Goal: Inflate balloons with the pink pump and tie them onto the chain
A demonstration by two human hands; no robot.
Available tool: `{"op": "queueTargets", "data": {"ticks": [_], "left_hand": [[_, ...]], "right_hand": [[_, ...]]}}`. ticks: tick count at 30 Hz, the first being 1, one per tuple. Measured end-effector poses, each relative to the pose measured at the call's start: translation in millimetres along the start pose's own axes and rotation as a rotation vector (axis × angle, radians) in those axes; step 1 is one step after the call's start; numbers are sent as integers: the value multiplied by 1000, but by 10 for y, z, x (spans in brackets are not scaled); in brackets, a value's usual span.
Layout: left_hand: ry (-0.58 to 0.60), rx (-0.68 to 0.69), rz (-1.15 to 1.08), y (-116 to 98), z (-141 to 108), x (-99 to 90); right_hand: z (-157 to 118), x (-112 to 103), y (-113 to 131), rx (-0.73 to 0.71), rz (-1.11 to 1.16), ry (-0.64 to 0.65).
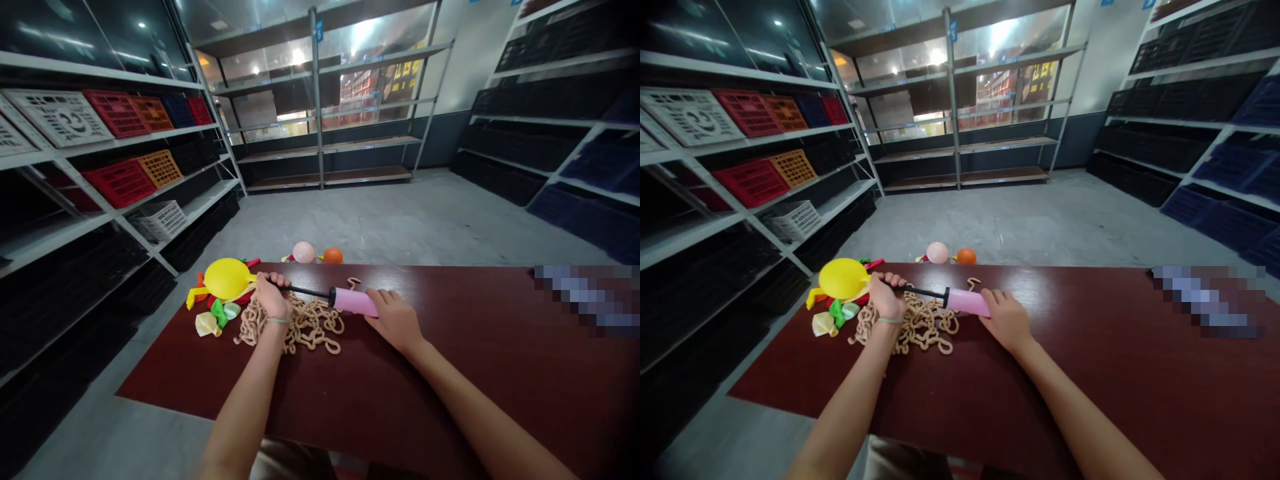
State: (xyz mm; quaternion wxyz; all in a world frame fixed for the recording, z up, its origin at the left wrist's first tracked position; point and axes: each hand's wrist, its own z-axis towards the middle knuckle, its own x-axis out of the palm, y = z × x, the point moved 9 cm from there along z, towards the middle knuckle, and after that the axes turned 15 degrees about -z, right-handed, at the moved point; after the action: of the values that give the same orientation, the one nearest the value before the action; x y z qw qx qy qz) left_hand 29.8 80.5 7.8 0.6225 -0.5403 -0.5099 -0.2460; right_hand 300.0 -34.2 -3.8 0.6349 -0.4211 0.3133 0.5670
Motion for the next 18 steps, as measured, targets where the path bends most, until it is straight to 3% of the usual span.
{"op": "queueTargets", "data": {"ticks": [5,8,11,16,18], "left_hand": [[105,-120,57,432,-465,128],[142,-145,86,545,-546,194],[136,-132,101,401,-365,248],[85,-66,92,-107,193,307],[80,-27,81,-221,310,338]], "right_hand": [[-70,-57,245,-54,73,-38],[-69,-54,236,-49,88,-44],[-54,-22,225,-44,102,-19],[-37,-12,256,-26,135,4],[-32,-17,267,-19,149,1]]}}
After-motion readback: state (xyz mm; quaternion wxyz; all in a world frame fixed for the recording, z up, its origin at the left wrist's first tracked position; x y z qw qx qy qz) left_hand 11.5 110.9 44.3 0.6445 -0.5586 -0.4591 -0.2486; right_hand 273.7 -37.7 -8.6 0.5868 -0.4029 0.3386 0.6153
